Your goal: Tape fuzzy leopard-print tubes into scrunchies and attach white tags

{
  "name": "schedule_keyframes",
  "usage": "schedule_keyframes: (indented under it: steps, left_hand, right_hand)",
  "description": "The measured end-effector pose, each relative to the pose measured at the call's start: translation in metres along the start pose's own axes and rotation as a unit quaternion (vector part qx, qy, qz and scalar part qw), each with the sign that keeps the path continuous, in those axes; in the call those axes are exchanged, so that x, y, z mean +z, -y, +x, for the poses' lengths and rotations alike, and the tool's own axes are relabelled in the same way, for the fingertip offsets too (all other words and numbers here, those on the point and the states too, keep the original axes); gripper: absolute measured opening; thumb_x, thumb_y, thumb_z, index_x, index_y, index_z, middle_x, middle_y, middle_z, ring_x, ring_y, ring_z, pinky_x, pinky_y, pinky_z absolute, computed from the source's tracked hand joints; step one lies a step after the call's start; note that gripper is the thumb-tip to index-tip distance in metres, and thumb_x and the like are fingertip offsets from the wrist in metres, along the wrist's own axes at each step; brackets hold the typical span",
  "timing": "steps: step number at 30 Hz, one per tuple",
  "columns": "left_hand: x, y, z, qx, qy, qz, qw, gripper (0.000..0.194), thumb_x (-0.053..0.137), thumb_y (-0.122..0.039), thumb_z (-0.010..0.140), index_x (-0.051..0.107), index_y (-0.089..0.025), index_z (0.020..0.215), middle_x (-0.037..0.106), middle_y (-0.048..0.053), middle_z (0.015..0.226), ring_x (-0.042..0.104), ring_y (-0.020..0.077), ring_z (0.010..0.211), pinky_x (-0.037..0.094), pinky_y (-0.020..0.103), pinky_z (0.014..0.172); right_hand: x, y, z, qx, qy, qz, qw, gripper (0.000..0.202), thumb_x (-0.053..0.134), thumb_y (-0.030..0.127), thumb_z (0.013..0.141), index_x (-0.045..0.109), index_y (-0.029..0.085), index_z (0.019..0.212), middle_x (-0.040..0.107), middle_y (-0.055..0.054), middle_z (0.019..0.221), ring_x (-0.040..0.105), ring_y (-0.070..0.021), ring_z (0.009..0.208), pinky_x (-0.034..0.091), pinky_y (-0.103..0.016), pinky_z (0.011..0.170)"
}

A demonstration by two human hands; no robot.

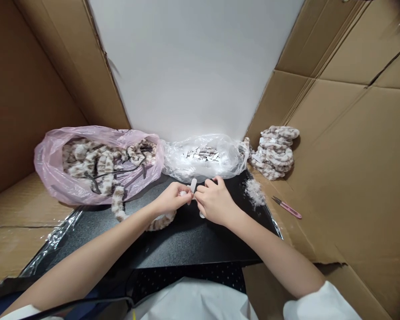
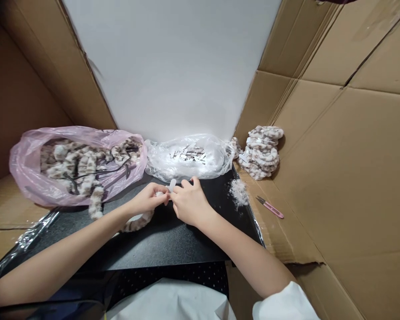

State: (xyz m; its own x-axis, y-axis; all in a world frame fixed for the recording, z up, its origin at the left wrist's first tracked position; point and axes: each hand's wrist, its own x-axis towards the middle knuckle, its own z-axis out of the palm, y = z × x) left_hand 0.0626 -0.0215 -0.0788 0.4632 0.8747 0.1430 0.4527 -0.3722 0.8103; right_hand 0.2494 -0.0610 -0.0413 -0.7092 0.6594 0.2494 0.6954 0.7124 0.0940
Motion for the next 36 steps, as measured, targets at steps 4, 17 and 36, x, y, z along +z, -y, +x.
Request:
schedule_keyframes:
  steps: [4,17,36]
  left_hand:
    - [-0.026,0.002,-0.008,-0.033,-0.095,0.013,0.995,0.033,0.046,-0.030,0.080,0.057,-0.015,0.053,0.052,-0.001,0.049,0.044,0.0105,0.049,0.032,0.022,0.050]
    - [-0.006,0.028,-0.020,0.021,-0.008,0.439,0.898,0.026,0.045,-0.034,0.088,0.062,-0.018,0.077,0.067,0.009,0.078,0.062,0.0254,0.081,0.039,0.034,0.072]
    - [0.022,-0.011,0.014,-0.120,0.028,-0.383,0.916,0.052,0.042,-0.012,0.057,0.035,-0.023,0.108,0.051,-0.006,0.066,0.047,0.0116,0.061,0.036,0.022,0.059]
  right_hand:
    - [-0.015,0.011,-0.018,-0.037,-0.002,0.016,0.999,0.016,0.053,0.022,0.087,0.063,0.018,0.076,0.065,-0.008,0.080,0.050,-0.0237,0.085,0.028,-0.047,0.085]
    - [0.010,-0.045,-0.036,0.192,-0.302,0.442,0.822,0.052,0.059,0.022,0.079,0.039,0.029,0.127,0.051,-0.006,0.118,0.053,-0.0201,0.103,0.043,-0.038,0.089]
    - [0.060,-0.018,0.004,0.138,-0.269,0.540,0.785,0.101,0.066,0.012,0.074,-0.001,0.027,0.148,0.069,-0.001,0.092,0.065,-0.0177,0.086,0.053,-0.039,0.086]
